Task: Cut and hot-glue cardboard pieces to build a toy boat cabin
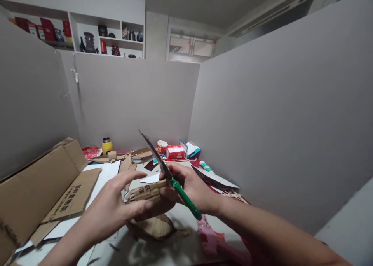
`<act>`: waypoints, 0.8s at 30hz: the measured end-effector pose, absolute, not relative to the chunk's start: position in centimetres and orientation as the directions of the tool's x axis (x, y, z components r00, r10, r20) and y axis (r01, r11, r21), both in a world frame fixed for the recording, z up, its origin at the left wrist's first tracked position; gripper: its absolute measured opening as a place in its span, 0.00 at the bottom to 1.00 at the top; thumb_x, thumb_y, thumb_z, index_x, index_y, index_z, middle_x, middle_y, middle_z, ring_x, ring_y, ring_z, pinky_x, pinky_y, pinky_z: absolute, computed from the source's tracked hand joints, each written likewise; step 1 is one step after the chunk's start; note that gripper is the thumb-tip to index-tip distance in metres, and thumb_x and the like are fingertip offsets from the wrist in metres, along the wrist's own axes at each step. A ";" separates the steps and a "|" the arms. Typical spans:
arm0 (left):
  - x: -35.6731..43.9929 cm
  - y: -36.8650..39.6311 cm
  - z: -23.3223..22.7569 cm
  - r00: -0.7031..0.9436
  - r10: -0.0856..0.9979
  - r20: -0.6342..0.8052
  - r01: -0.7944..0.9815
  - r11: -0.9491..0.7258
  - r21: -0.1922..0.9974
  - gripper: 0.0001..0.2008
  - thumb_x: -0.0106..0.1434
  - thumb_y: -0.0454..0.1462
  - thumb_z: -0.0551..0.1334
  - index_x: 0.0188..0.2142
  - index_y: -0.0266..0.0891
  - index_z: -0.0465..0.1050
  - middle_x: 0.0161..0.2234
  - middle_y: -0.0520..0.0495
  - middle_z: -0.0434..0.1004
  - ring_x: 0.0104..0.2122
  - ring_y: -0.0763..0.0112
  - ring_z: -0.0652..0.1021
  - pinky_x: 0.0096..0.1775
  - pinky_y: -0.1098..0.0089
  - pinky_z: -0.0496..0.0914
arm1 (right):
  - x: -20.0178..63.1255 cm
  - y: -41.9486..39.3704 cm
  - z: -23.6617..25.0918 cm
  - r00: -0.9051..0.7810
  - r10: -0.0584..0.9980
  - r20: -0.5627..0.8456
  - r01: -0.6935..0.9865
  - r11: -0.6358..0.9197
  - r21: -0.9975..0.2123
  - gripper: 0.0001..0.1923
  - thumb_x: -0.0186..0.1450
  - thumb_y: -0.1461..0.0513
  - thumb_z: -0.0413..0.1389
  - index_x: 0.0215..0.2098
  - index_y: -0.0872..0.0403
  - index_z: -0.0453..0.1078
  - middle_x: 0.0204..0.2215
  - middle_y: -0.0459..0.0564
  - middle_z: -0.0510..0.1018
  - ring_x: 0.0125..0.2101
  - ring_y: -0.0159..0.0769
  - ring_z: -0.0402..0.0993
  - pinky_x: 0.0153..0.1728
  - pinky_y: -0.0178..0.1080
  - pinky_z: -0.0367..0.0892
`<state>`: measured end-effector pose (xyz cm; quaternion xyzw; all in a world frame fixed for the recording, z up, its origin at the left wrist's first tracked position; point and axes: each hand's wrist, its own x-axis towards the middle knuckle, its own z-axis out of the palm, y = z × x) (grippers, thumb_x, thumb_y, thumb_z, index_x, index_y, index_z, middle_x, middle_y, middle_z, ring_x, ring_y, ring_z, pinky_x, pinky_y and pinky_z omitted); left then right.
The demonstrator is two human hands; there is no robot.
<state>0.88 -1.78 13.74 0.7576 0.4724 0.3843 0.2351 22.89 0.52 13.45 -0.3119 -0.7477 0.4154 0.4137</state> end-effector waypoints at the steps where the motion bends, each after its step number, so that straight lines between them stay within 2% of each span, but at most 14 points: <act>1: 1.0 -1.6 13.6 0.322 0.905 0.278 0.407 -0.397 0.823 0.18 0.52 0.45 0.69 0.44 0.49 0.77 0.42 0.45 0.79 0.43 0.54 0.76 0.42 0.64 0.67 | 22.9 0.5 13.4 -0.461 0.807 0.369 0.102 0.461 -0.882 0.20 0.51 0.57 0.67 0.29 0.54 0.60 0.25 0.40 0.63 0.25 0.27 0.57 0.26 0.31 0.57; 3: 1.4 -1.3 12.9 0.418 0.897 0.143 0.185 -0.238 0.953 0.14 0.56 0.46 0.67 0.40 0.44 0.76 0.36 0.46 0.79 0.36 0.59 0.77 0.36 0.67 0.68 | 22.8 0.4 13.2 -0.444 0.800 0.404 0.073 0.482 -0.873 0.20 0.51 0.56 0.67 0.29 0.54 0.61 0.25 0.40 0.63 0.25 0.27 0.57 0.27 0.32 0.57; 5: 1.8 -1.2 12.2 0.429 0.895 0.122 0.074 -0.169 0.983 0.13 0.58 0.47 0.66 0.37 0.42 0.75 0.31 0.48 0.77 0.30 0.65 0.75 0.32 0.69 0.66 | 22.7 0.5 12.8 -0.412 0.801 0.435 0.053 0.498 -0.866 0.19 0.52 0.56 0.67 0.30 0.54 0.62 0.24 0.40 0.64 0.24 0.27 0.57 0.26 0.31 0.57; 11: 3.2 -1.7 11.4 0.279 0.900 0.335 0.195 -0.395 0.898 0.10 0.62 0.45 0.63 0.34 0.41 0.74 0.29 0.50 0.75 0.30 0.68 0.72 0.32 0.72 0.66 | 22.8 1.0 11.9 -0.371 0.836 0.403 -0.009 0.431 -0.902 0.21 0.51 0.56 0.68 0.34 0.53 0.63 0.25 0.40 0.66 0.24 0.27 0.60 0.25 0.31 0.61; 13: 3.4 -1.7 11.4 0.282 0.906 0.315 0.173 -0.370 0.913 0.10 0.61 0.45 0.64 0.34 0.41 0.74 0.29 0.51 0.74 0.29 0.69 0.72 0.31 0.73 0.66 | 22.9 1.0 11.8 -0.368 0.831 0.417 -0.017 0.442 -0.897 0.21 0.51 0.55 0.68 0.34 0.54 0.64 0.26 0.41 0.67 0.25 0.28 0.61 0.27 0.32 0.62; 16: 3.6 -1.5 11.1 0.306 0.930 0.203 0.050 -0.228 0.972 0.11 0.58 0.46 0.66 0.35 0.42 0.73 0.28 0.53 0.73 0.28 0.71 0.71 0.31 0.75 0.66 | 23.1 1.1 11.7 -0.342 0.824 0.453 -0.007 0.480 -0.877 0.20 0.53 0.54 0.67 0.34 0.54 0.64 0.27 0.42 0.68 0.27 0.29 0.63 0.29 0.33 0.63; 18: 3.8 -1.4 10.6 0.303 0.936 0.179 -0.010 -0.185 0.983 0.11 0.59 0.46 0.66 0.35 0.42 0.72 0.28 0.54 0.73 0.28 0.72 0.71 0.31 0.75 0.66 | 23.2 1.1 11.7 -0.328 0.823 0.464 0.017 0.496 -0.868 0.19 0.54 0.54 0.66 0.34 0.54 0.64 0.27 0.42 0.67 0.27 0.30 0.62 0.28 0.33 0.63; 20: 4.1 -1.5 10.0 0.273 0.933 0.235 0.001 -0.245 0.970 0.09 0.60 0.45 0.65 0.34 0.43 0.72 0.28 0.53 0.73 0.29 0.70 0.72 0.32 0.74 0.67 | 23.3 1.2 11.7 -0.325 0.825 0.462 0.050 0.503 -0.863 0.19 0.54 0.53 0.66 0.34 0.54 0.64 0.26 0.42 0.67 0.27 0.30 0.62 0.28 0.33 0.63; 24: 4.6 -1.8 9.1 0.192 0.881 0.432 0.164 -0.463 0.871 0.05 0.64 0.42 0.62 0.35 0.44 0.74 0.28 0.53 0.73 0.29 0.71 0.72 0.32 0.75 0.66 | 23.3 1.3 11.7 -0.331 0.838 0.434 0.068 0.479 -0.875 0.19 0.54 0.52 0.65 0.34 0.53 0.64 0.26 0.42 0.67 0.27 0.30 0.64 0.29 0.33 0.64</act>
